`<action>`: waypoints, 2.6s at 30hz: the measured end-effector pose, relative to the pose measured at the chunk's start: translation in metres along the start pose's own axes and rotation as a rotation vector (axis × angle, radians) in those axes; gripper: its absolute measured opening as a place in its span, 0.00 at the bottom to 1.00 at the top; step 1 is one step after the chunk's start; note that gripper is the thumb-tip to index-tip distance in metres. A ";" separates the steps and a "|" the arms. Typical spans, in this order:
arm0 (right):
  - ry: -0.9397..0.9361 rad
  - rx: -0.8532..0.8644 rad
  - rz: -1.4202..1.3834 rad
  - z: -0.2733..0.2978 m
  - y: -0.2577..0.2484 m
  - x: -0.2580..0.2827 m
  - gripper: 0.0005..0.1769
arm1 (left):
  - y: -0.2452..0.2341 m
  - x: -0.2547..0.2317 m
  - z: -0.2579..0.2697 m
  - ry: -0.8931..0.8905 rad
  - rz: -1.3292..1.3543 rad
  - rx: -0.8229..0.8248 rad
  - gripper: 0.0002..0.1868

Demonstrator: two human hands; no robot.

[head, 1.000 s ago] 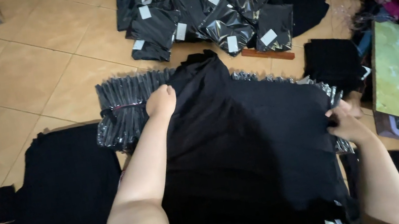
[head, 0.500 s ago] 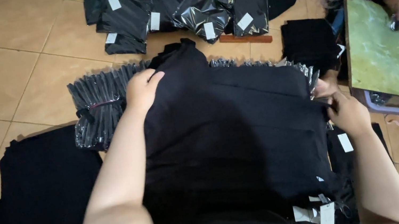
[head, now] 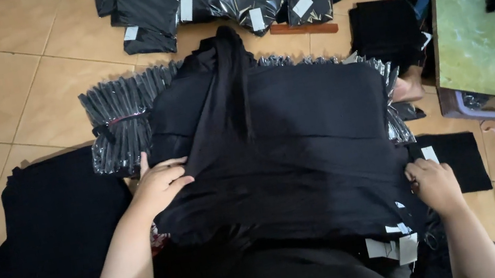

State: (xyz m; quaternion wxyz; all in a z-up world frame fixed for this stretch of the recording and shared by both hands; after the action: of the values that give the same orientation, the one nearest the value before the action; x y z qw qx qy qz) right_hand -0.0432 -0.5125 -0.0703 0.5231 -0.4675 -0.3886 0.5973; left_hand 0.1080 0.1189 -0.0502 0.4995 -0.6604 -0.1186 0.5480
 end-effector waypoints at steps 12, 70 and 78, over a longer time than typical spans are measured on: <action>0.403 0.405 -0.674 -0.039 -0.007 0.036 0.51 | 0.006 -0.004 0.000 0.029 0.012 -0.069 0.17; 0.554 -0.135 -1.082 0.020 -0.010 0.012 0.19 | 0.049 -0.233 -0.039 0.541 -0.375 -0.398 0.29; 0.568 -0.133 -0.789 0.009 0.033 -0.001 0.08 | 0.092 -0.192 -0.058 0.110 -0.425 0.379 0.64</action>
State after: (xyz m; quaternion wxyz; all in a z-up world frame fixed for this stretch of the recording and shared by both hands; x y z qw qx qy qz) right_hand -0.0600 -0.5182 -0.0991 0.7638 -0.4615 -0.4154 0.1763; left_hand 0.0493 -0.0909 -0.0126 0.7231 -0.5444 -0.1226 0.4070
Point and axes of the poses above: each hand's wrist, its own z-axis away from the middle knuckle, its own y-axis out of the palm, x = y × z, the point moved 10 cm from there along -z, towards the middle knuckle, and after that the axes turned 7 degrees about x, right-handed, at the moved point
